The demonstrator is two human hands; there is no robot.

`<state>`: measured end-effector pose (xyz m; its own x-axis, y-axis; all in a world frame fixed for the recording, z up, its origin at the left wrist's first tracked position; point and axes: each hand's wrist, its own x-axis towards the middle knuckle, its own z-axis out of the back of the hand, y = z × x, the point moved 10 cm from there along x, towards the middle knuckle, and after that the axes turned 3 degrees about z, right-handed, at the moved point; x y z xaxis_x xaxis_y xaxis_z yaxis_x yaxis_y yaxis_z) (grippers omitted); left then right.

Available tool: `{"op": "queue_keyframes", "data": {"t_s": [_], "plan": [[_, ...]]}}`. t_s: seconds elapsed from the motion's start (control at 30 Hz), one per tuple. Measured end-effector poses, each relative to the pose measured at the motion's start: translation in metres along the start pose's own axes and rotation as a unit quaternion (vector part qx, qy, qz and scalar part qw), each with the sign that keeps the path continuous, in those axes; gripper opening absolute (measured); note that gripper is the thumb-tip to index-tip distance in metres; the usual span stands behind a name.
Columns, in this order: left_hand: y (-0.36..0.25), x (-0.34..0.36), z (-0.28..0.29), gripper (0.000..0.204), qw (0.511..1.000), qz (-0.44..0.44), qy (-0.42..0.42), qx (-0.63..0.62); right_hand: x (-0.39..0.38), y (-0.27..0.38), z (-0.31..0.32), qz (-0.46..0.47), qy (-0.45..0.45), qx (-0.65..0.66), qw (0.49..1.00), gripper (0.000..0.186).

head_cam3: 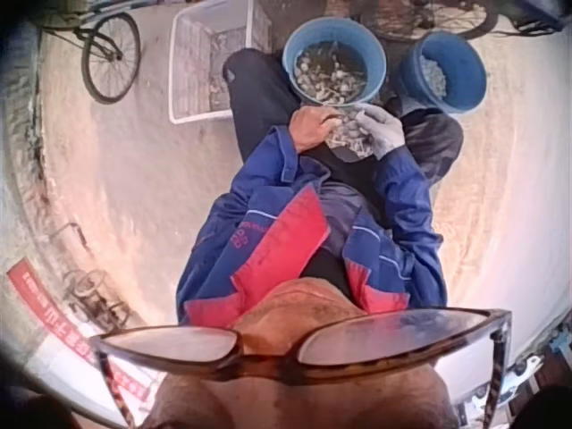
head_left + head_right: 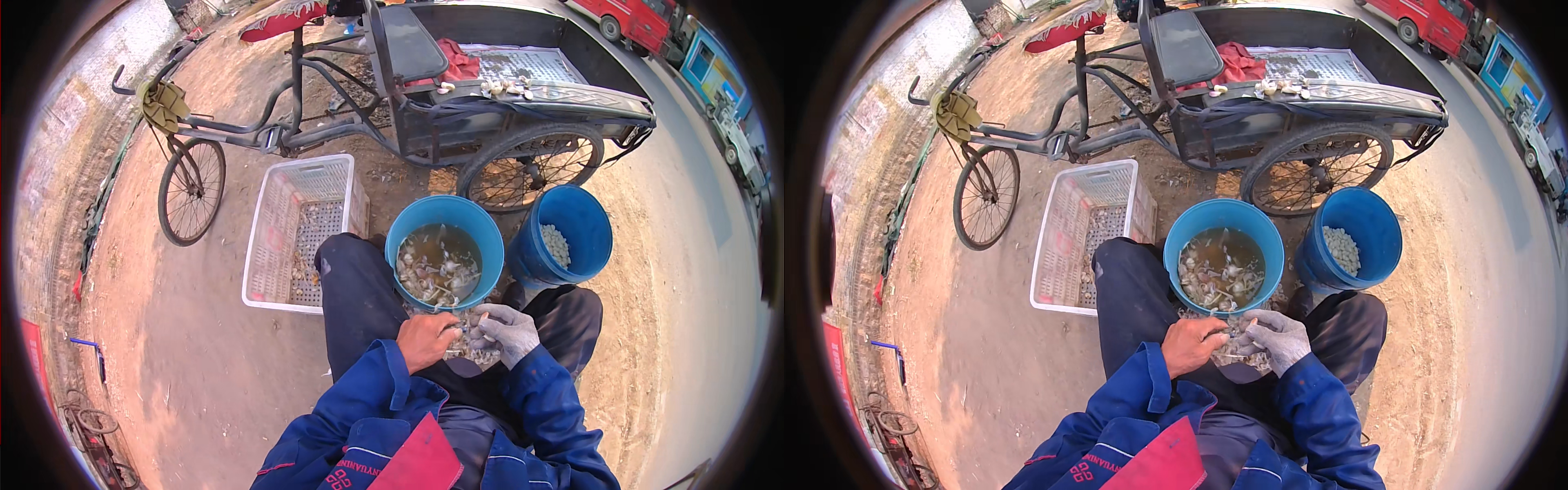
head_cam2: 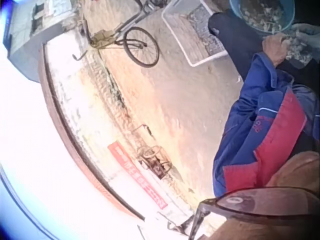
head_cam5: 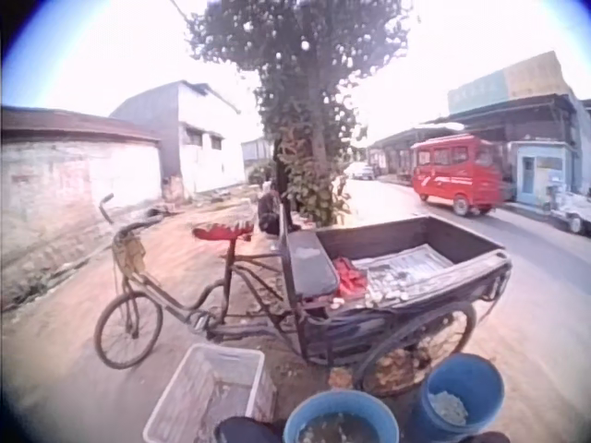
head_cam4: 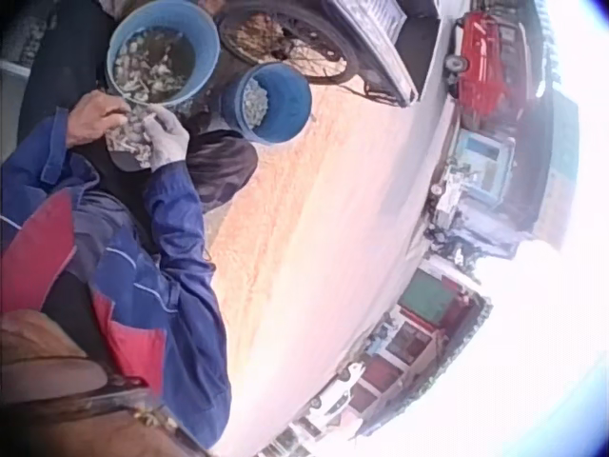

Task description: Peel garlic cloves and place them into a bucket.

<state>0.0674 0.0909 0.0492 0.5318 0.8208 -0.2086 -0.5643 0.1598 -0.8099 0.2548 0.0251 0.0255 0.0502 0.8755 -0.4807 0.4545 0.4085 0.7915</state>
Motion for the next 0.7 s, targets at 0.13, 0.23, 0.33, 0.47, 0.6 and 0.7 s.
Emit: {"op": "queue_keyframes", "data": {"t_s": [0.13,0.23,0.33,0.47,0.6,0.7], "plan": [[0.002,-0.008,0.007,0.036,1.0,0.003,-0.003,0.003,-0.002,0.0,-0.008,0.007,-0.016,-0.048,0.999,0.035],[0.001,-0.008,0.013,0.037,1.0,0.008,-0.001,-0.002,-0.001,0.003,-0.015,0.023,-0.013,-0.091,0.996,0.037],[-0.001,-0.011,0.016,0.037,1.0,0.007,0.0,-0.013,-0.004,0.003,-0.021,0.028,-0.01,-0.14,0.99,0.037],[-0.001,-0.015,0.023,0.037,1.0,0.003,-0.004,-0.028,-0.001,-0.008,-0.022,0.045,-0.004,-0.199,0.979,0.038],[0.0,-0.017,0.027,0.037,0.999,0.005,-0.003,-0.036,-0.001,-0.007,-0.031,0.064,0.003,-0.251,0.966,0.039],[0.007,-0.017,0.025,0.037,0.999,0.006,-0.004,-0.045,0.0,-0.012,-0.034,0.07,0.007,-0.285,0.956,0.04]]}}
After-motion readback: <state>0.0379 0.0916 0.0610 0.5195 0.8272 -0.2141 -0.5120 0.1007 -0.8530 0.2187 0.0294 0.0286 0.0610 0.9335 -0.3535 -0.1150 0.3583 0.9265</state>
